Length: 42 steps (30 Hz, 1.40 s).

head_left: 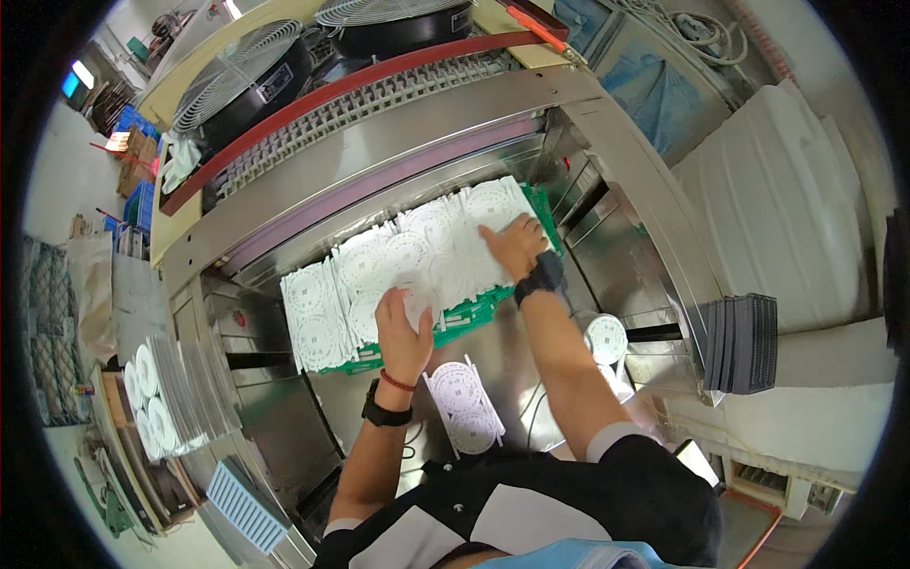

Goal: Organize circular filters and green plastic grates on a metal workstation.

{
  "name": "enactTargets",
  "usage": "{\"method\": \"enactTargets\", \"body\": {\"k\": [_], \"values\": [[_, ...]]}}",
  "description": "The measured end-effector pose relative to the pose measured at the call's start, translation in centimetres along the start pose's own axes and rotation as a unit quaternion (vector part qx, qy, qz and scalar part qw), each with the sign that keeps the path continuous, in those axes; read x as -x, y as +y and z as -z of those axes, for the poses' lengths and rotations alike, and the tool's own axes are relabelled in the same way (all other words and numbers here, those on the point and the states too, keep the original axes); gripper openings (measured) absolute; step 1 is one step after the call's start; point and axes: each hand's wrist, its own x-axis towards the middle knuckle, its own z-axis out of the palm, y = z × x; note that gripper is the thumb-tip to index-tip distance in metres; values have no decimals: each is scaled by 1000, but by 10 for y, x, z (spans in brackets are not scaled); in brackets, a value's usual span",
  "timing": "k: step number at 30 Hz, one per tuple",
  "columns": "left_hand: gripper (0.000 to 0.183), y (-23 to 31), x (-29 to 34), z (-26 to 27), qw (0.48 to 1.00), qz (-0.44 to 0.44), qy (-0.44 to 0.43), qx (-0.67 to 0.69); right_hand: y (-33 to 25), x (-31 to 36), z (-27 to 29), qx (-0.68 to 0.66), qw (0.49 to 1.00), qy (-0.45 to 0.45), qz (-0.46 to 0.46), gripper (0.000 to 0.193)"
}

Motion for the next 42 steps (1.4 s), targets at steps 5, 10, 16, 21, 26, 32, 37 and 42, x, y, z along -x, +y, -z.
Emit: {"method": "enactTargets", "body": {"k": [5,10,16,21,26,32,37,42], "values": [[48,-29,-29,-39,995,-29,-17,-89,-15,13,16,0,1000,-18,10,87],[58,-43,-28,-64,989,-65,-59,-121,6,-17,2,-12,999,45,11,90],[63,-50,-23,-65,986,-45,-77,-140,-17,-12,20,29,995,-92,-21,96],[64,-48,-24,-62,984,-36,-84,-151,-6,-47,40,-42,962,-253,-94,94],[63,-44,-24,-59,981,-32,-95,-169,-3,-70,53,-243,889,-385,-47,94],[63,-49,-20,-61,981,-26,-84,-173,-8,-48,78,-370,835,-400,-78,95],[62,-47,-25,-68,982,-51,-77,-162,53,-41,65,-391,894,-206,-80,54],[65,-54,-20,-52,987,-26,-73,-143,66,33,136,-382,909,-150,-67,52]]}}
